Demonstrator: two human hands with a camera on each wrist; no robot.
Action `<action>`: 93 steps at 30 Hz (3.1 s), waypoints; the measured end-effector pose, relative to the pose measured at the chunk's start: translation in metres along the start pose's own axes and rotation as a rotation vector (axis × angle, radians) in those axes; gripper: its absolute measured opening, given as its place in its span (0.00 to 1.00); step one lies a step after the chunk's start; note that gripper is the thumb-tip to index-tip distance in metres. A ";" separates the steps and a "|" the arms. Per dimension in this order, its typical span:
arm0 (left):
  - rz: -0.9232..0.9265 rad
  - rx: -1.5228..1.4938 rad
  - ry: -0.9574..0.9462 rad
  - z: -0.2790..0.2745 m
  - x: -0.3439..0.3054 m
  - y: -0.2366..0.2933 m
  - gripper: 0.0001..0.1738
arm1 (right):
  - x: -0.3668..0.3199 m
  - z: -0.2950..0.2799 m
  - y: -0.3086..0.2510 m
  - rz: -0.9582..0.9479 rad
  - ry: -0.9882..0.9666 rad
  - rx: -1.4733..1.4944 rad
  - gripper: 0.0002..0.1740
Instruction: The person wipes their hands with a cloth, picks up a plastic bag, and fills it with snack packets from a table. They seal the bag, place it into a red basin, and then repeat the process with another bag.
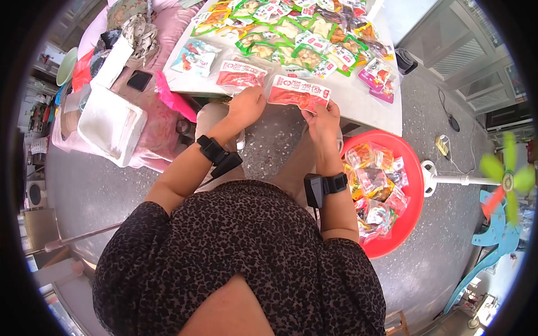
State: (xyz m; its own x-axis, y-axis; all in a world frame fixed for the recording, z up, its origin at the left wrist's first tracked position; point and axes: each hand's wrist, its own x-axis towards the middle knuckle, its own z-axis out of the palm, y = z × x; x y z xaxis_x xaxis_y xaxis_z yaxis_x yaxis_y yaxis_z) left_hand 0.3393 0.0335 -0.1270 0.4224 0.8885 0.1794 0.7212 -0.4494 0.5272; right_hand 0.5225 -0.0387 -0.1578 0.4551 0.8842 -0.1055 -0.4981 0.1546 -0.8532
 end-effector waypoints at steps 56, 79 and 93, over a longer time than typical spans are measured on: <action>0.626 0.274 0.211 -0.022 -0.028 -0.048 0.14 | 0.015 0.056 0.000 0.127 -0.237 -0.701 0.20; 0.135 -1.208 -0.082 -0.146 0.018 -0.019 0.10 | -0.002 0.114 -0.091 -0.206 -0.601 -0.464 0.04; 0.181 -1.189 -0.033 -0.130 -0.013 0.009 0.08 | -0.054 0.116 -0.123 -0.434 -0.623 -0.913 0.10</action>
State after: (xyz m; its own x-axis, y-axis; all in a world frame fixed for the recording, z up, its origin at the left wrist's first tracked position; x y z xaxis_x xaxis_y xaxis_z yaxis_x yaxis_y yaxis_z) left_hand 0.2689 0.0303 -0.0164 0.4917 0.8109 0.3174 -0.3001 -0.1843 0.9359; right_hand 0.4737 -0.0545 0.0123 -0.1071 0.9365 0.3338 0.4351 0.3461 -0.8312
